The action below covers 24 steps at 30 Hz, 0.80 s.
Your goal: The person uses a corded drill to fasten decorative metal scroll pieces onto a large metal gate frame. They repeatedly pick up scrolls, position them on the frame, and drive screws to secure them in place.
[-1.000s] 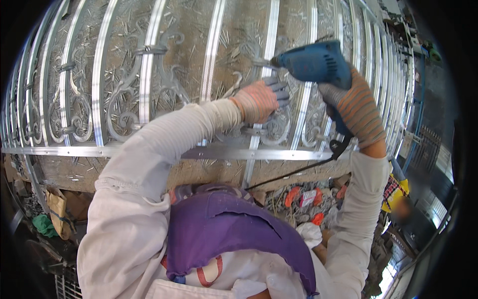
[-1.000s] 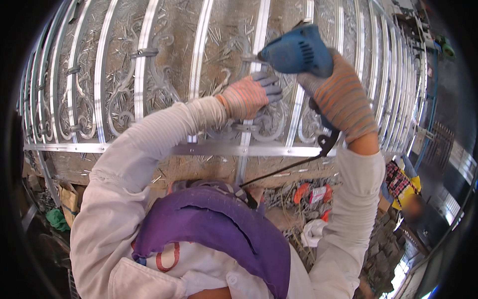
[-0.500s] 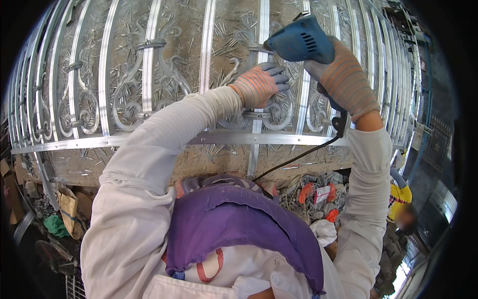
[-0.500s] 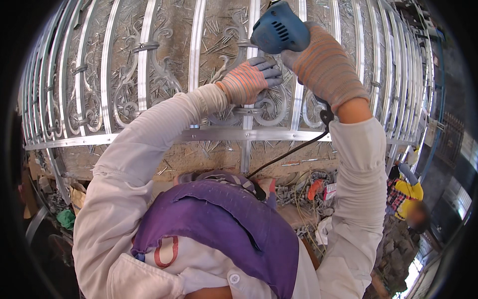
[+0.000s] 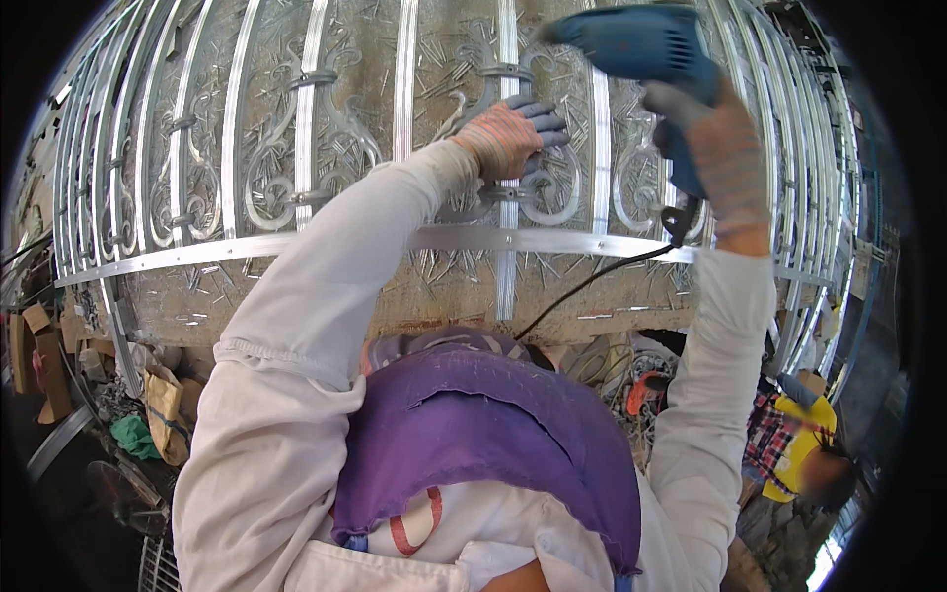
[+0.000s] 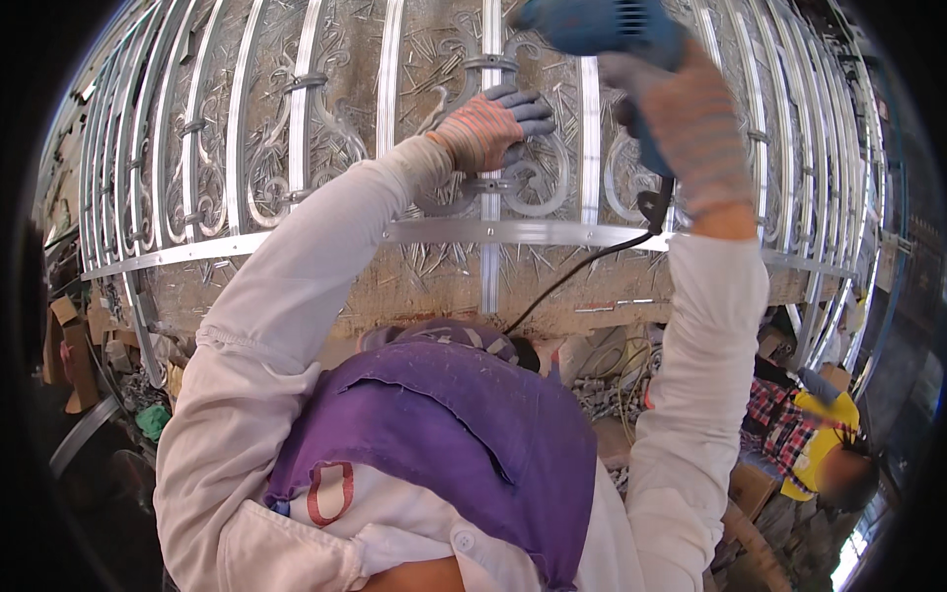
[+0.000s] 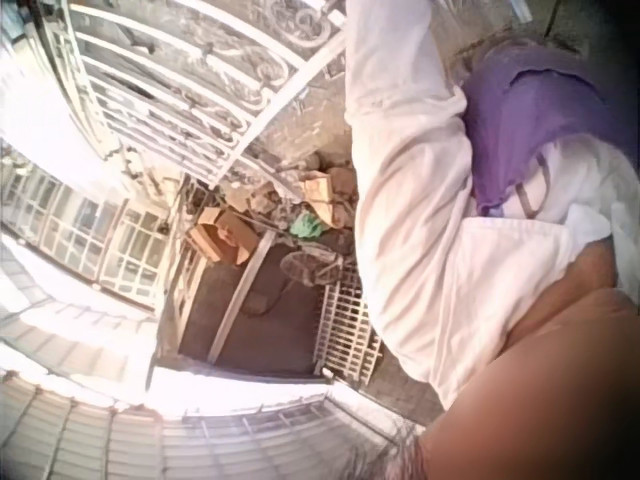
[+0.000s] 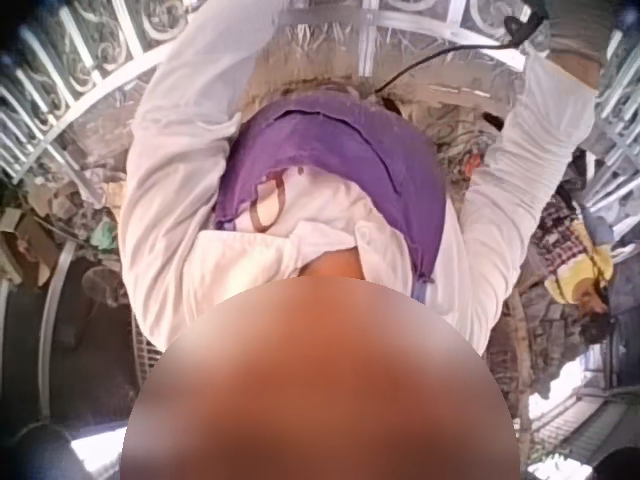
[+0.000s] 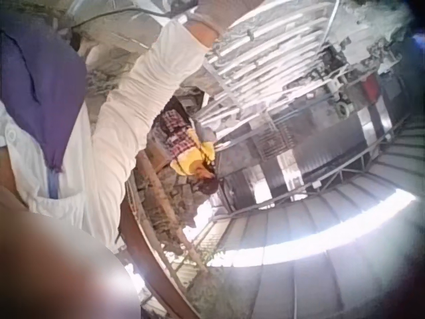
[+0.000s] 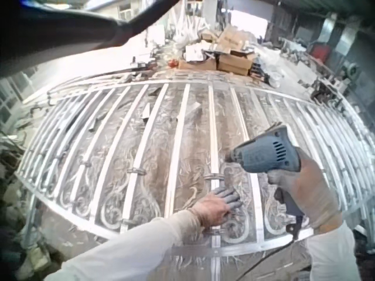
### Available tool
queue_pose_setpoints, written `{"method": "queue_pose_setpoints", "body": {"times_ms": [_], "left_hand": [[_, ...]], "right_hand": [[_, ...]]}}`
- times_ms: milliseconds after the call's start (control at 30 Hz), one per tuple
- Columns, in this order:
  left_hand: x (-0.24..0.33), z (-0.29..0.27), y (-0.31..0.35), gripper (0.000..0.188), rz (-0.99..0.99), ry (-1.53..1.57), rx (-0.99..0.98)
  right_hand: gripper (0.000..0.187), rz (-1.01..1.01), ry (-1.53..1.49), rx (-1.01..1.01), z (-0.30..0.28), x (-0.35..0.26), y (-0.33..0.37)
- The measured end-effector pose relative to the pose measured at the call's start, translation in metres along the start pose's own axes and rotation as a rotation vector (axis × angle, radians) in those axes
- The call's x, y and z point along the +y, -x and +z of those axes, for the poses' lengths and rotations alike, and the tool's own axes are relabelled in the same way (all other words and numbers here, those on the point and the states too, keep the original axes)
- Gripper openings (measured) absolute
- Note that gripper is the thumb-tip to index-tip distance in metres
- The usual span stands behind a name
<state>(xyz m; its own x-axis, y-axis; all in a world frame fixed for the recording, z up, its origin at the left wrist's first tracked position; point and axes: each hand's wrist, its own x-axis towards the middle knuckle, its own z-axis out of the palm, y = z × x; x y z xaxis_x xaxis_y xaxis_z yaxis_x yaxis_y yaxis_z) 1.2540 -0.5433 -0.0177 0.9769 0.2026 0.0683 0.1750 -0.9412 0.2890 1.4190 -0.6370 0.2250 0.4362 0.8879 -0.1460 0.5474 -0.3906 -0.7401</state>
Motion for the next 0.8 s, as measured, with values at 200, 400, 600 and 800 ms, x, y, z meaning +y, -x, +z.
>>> {"method": "queue_pose_setpoints", "body": {"times_ms": [200, 400, 600, 800], "left_hand": [[0.003, -0.010, 0.007, 0.061, -0.048, -0.012, 0.066], [0.096, -0.081, 0.088, 0.026, -0.181, 0.525, 0.164], [0.160, 0.002, 0.188, 0.029, -0.706, 0.558, -0.154], [0.153, 0.069, 0.157, 0.038, -1.045, 0.293, -0.023]], "right_hand": [[0.043, 0.023, -0.539, 0.259, -0.053, 0.056, 0.081], [0.047, 0.243, -0.717, 0.430, -0.066, 0.145, 0.172], [0.043, 0.352, -0.911, 0.332, -0.065, 0.216, 0.212], [0.042, 0.313, -0.912, 0.243, -0.057, 0.209, 0.199]]}}
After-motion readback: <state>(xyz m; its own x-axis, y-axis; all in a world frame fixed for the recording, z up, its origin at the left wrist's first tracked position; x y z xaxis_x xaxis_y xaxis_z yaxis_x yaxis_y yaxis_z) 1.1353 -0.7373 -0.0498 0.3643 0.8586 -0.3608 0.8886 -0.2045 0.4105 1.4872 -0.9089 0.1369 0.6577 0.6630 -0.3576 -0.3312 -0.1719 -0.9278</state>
